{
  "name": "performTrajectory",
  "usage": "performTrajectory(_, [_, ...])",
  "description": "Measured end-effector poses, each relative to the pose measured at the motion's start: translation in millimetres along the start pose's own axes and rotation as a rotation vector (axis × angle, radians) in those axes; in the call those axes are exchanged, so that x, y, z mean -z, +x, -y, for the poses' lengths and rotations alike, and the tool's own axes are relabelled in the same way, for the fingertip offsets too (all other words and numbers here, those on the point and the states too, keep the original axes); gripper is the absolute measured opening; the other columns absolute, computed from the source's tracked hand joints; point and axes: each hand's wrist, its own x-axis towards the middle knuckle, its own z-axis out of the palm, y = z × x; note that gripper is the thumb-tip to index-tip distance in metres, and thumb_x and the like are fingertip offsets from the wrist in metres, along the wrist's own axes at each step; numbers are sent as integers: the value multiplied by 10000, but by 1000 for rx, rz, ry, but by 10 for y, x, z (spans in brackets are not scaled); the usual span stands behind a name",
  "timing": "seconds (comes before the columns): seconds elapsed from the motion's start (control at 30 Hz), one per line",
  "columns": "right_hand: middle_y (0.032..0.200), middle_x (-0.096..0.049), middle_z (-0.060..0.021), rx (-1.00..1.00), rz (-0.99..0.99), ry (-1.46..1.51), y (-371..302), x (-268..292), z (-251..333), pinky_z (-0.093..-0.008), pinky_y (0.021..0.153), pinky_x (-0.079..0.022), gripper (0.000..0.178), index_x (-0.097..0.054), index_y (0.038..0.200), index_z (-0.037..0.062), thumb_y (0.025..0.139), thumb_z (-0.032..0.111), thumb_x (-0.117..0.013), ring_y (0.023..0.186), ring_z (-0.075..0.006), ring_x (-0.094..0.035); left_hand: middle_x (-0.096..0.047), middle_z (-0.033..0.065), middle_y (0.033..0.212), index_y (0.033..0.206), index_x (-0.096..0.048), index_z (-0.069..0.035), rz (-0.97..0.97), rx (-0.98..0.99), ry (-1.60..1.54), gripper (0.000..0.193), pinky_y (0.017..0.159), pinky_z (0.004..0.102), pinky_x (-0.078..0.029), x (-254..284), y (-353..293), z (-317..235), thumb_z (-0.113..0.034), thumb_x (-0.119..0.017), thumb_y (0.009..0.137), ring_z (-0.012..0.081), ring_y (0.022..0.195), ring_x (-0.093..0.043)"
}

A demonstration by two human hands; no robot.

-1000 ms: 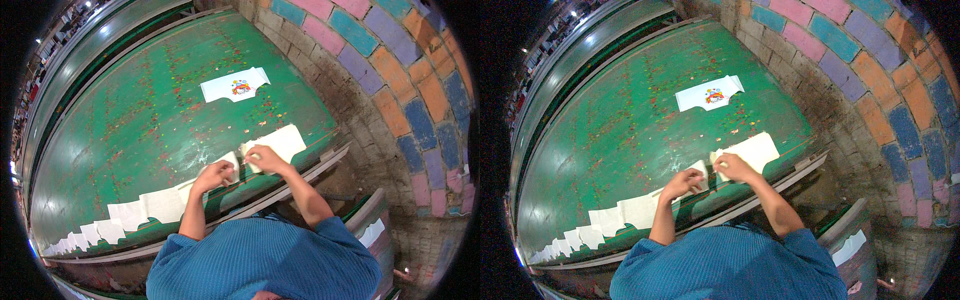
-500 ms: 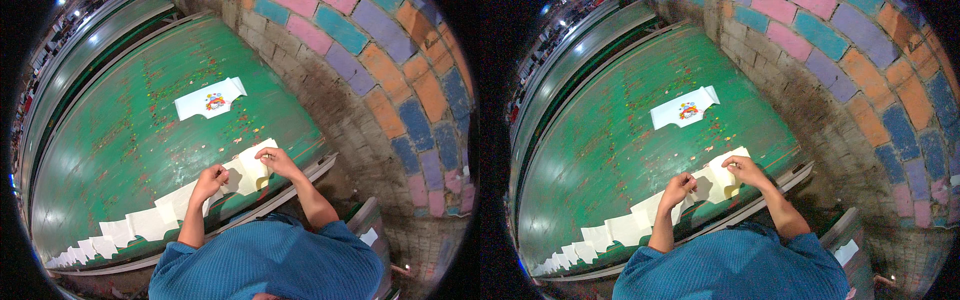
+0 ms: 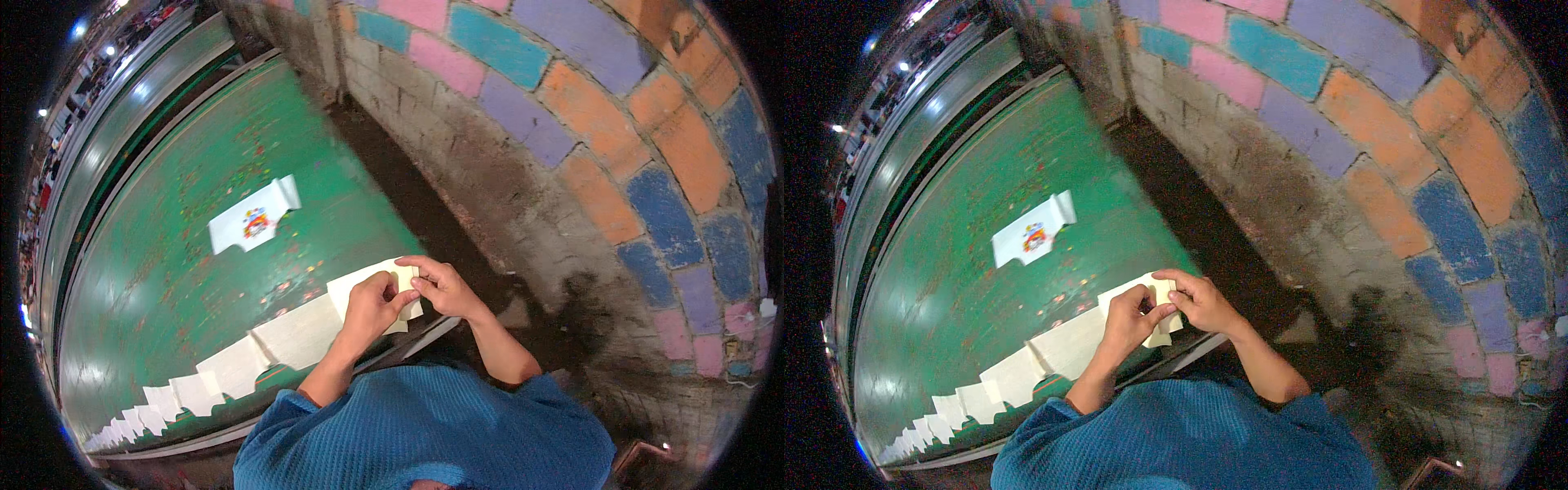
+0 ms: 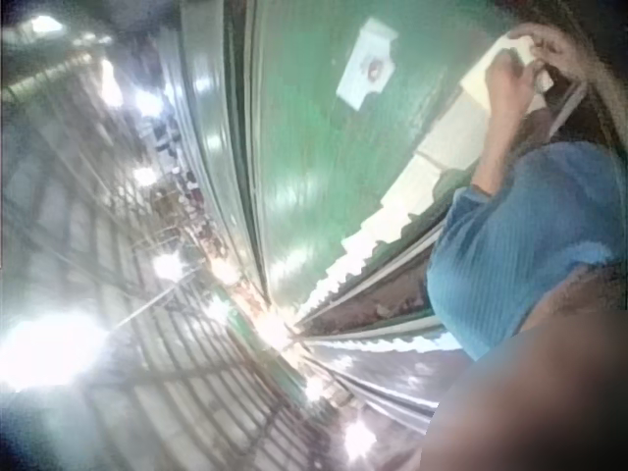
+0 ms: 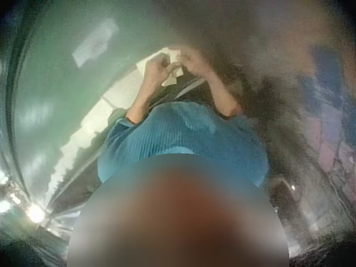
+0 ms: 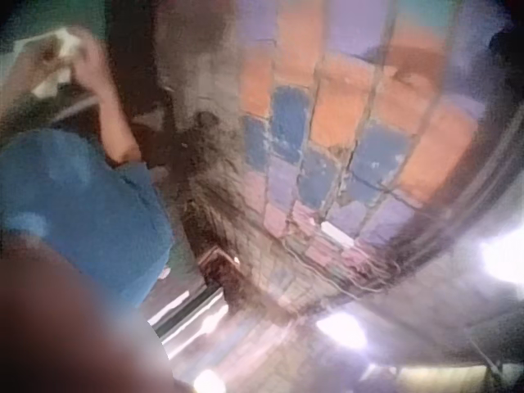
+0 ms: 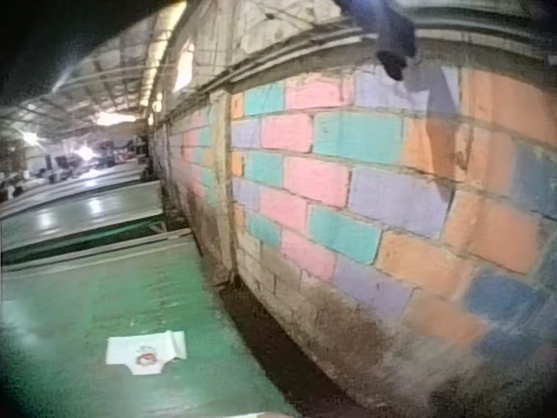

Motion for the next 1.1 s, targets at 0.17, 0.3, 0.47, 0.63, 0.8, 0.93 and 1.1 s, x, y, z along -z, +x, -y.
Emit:
performTrajectory(0.17, [976, -675, -113, 77, -106, -24, -296, 937, -93, -307, 773, -498, 429, -461, 1340, 52, 914, 12, -500, 863, -148, -635, -565, 148, 612, 710, -585, 15, 150, -16, -56, 339, 517, 347, -414, -701, 565, -422, -259, -763, 799, 174, 534, -498])
performTrajectory(0.3, [982, -672, -111, 57, -175, 71, -419, 1479, -225, -308, 780, -490, 444, -421, 1360, 63, 926, 18, -500, 882, -132, -620, -571, 109, 615, 745, -589, 10, 265, 29, -88, 294, 534, 326, -411, -1082, 909, -567, -235, -700, 863, 118, 587, -490])
performTrajectory(0.47, [1018, -638, -45, 20, -236, 161, -323, 1792, -332, -253, 802, -446, 238, -542, 1185, 20, 955, 77, -526, 905, -74, -561, -595, 153, 653, 836, -620, 19, 217, 123, -255, 225, 569, 350, -444, -1320, 1193, -567, -198, -660, 883, 177, 585, -545])
performTrajectory(0.63, [870, -621, 10, -70, -123, 104, -76, 1899, -304, -240, 708, -443, 153, -641, 962, -1, 932, 145, -608, 790, -57, -542, -577, 164, 638, 836, -616, 23, 97, 86, -143, 234, 555, 355, -435, -1284, 1306, -555, -203, -653, 887, 192, 574, -550])
performTrajectory(0.8, [810, -612, 26, -40, 20, 65, 326, 1927, -426, -235, 680, -441, 171, -652, 908, 4, 923, 173, -630, 751, -43, -534, -552, 154, 626, 827, -604, 20, -1, 148, -39, 226, 541, 341, -422, -1198, 1322, -521, -193, -647, 890, 191, 554, -509])
performTrajectory(0.93, [833, -662, -32, -75, 171, 230, 688, 1948, -568, -268, 684, -472, 225, -672, 883, 6, 906, 229, -656, 746, -84, -590, -583, 45, 690, 847, -589, 12, -126, 268, -174, 218, 615, 282, -422, -1113, 1286, -358, -192, -628, 911, 89, 674, -491])
performTrajectory(1.1, [830, -650, -17, -187, 283, 559, 1216, 1960, -634, -252, 667, -458, 180, -644, 854, 23, 906, 196, -648, 730, -76, -575, -578, -20, 827, 890, -576, -20, -319, 292, -572, 168, 720, 249, -416, -1006, 1198, -71, -177, -573, 950, 74, 781, -501])
